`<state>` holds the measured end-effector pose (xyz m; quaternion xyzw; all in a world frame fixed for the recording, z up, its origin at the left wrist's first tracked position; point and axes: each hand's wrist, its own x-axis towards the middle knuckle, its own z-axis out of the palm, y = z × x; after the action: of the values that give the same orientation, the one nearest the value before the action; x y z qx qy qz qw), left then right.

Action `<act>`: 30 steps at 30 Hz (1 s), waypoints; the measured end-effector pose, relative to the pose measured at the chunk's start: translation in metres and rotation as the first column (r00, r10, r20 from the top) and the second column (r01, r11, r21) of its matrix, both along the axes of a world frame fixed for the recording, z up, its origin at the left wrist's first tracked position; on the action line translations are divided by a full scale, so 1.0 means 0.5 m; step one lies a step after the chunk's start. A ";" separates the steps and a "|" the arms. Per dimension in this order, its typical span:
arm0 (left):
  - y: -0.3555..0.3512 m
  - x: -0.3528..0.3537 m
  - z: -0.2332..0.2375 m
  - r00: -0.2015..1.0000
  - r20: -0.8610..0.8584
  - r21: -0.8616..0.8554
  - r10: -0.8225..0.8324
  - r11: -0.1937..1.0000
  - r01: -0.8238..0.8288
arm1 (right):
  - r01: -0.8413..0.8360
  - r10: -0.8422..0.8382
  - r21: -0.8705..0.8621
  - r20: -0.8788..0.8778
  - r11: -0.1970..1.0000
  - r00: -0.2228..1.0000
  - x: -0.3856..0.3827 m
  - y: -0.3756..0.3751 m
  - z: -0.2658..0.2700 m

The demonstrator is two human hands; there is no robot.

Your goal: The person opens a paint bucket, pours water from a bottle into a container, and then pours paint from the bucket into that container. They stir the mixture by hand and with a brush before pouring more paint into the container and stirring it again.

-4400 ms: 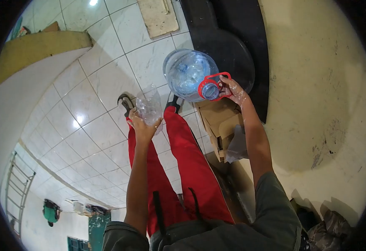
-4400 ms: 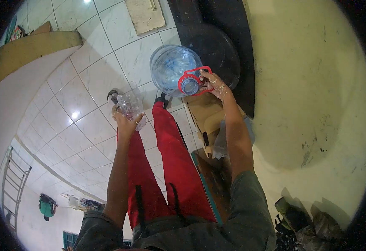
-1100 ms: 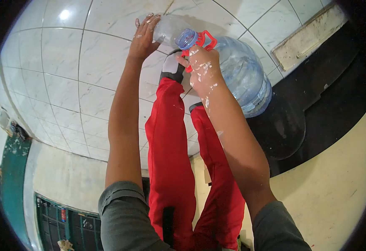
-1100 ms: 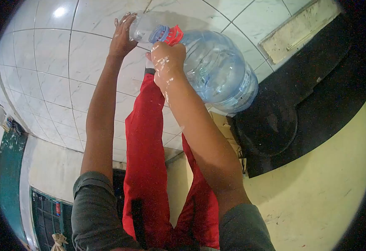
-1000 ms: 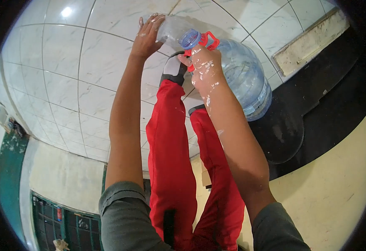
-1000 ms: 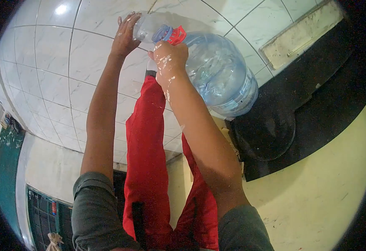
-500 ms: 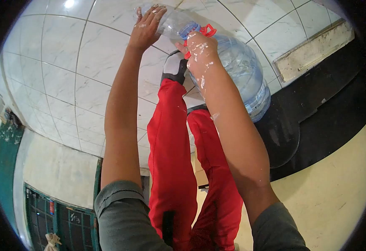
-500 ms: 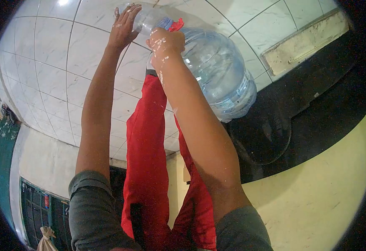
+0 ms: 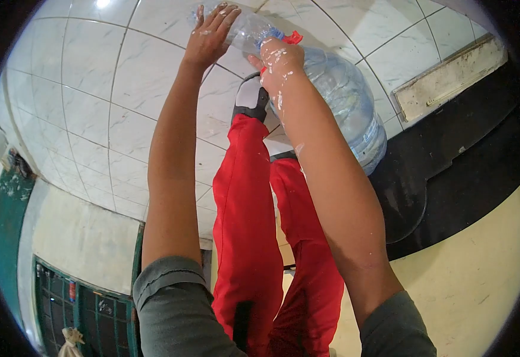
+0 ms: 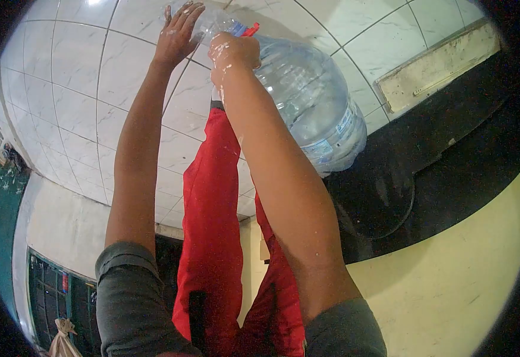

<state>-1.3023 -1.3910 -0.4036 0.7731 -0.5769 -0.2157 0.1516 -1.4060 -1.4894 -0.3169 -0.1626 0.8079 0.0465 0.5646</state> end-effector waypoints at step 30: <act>0.009 -0.030 0.011 0.987 -0.142 -0.105 0.077 0.990 -0.092 | -0.073 0.079 -0.058 0.117 0.996 0.990 -0.052 0.015 0.035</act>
<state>-1.3173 -1.3865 -0.3979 0.7705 -0.5429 -0.2293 0.2430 -1.4320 -1.4821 -0.2993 -0.2109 0.7668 0.0367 0.6051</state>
